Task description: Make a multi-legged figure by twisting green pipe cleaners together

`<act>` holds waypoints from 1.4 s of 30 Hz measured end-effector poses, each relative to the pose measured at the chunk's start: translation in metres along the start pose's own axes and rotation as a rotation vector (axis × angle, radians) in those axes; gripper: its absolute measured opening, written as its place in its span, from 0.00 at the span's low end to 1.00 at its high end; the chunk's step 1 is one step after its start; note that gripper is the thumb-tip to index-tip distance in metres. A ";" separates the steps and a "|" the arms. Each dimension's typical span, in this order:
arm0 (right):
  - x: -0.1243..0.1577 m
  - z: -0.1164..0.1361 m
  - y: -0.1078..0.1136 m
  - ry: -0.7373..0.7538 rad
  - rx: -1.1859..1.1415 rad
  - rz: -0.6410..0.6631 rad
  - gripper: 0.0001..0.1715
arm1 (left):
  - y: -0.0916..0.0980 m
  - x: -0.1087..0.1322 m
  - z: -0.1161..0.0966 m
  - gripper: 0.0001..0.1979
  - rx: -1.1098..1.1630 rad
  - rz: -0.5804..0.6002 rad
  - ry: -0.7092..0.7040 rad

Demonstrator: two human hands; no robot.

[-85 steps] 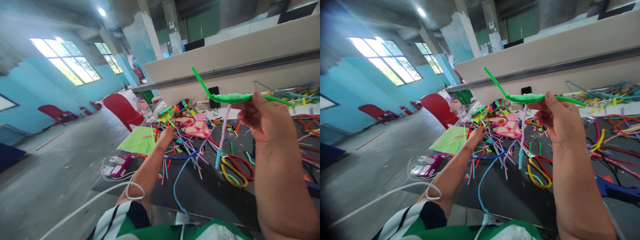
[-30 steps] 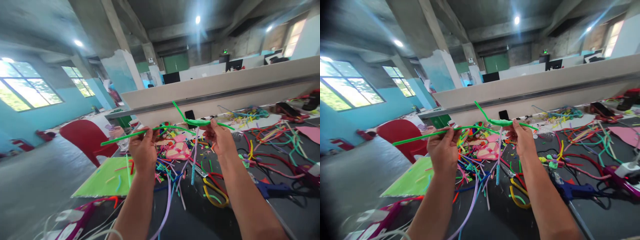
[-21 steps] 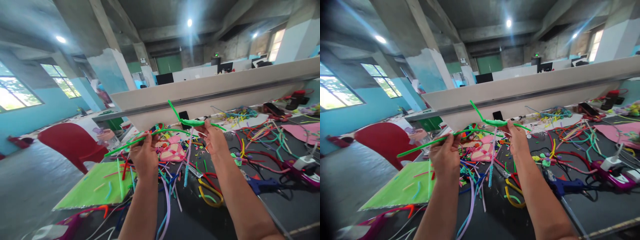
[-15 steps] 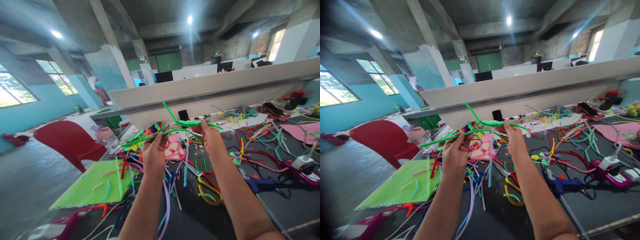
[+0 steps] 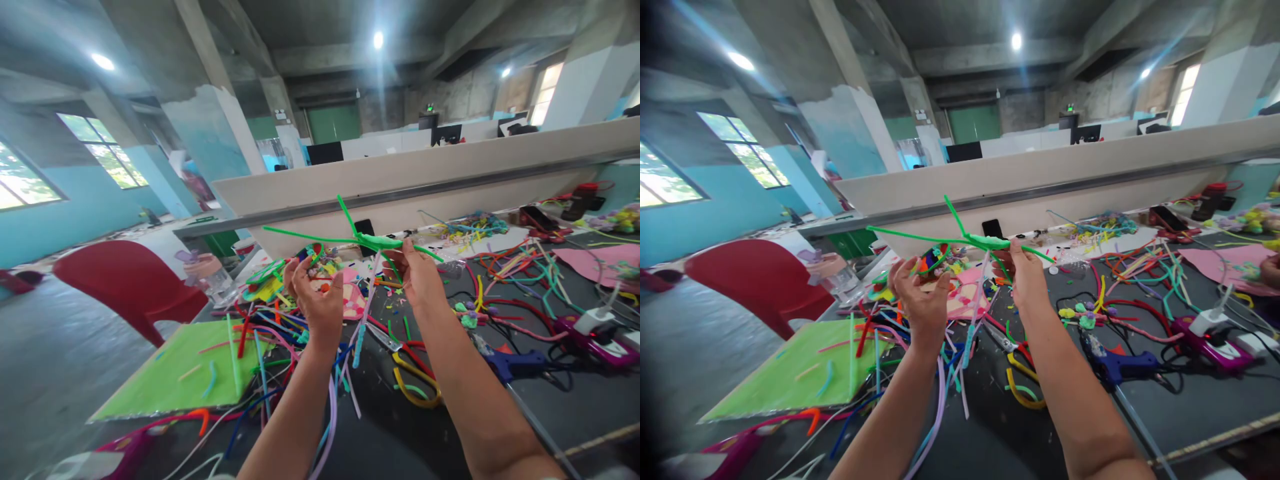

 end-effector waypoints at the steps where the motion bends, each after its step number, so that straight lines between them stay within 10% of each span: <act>1: -0.001 0.001 0.001 0.009 -0.013 -0.007 0.21 | 0.001 0.002 -0.005 0.26 -0.046 -0.024 -0.050; 8: 0.002 -0.010 -0.018 0.052 -0.049 0.041 0.21 | -0.039 0.033 -0.030 0.15 -0.277 0.314 -0.417; 19: 0.018 -0.023 -0.044 -0.019 -0.039 0.146 0.21 | -0.038 0.024 -0.021 0.12 -0.247 0.433 -0.401; 26: 0.019 -0.019 -0.042 0.009 -0.087 0.135 0.20 | -0.036 0.039 -0.058 0.15 0.052 0.401 -0.464; 33: 0.014 -0.020 -0.035 -0.078 -0.035 0.150 0.20 | -0.048 0.059 -0.096 0.17 0.233 0.656 -0.440; 37: 0.003 -0.009 -0.015 -0.001 -0.092 0.089 0.17 | -0.015 0.025 -0.073 0.11 0.188 0.248 -0.336; 40: -0.003 0.001 -0.004 0.034 -0.132 0.098 0.16 | 0.015 -0.006 -0.017 0.10 0.277 -0.100 0.104; 42: -0.004 0.002 -0.004 0.012 -0.145 0.125 0.14 | 0.006 -0.012 0.015 0.17 0.527 -0.028 0.470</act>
Point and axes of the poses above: each hand's wrist, its own x-axis away from the middle knuckle, its own y-axis out of the back of the hand, z = x × y, the point moved 7 cm from there along -x, towards the middle knuckle, and after that the axes turned 14 degrees about x, right-handed, at the moved point
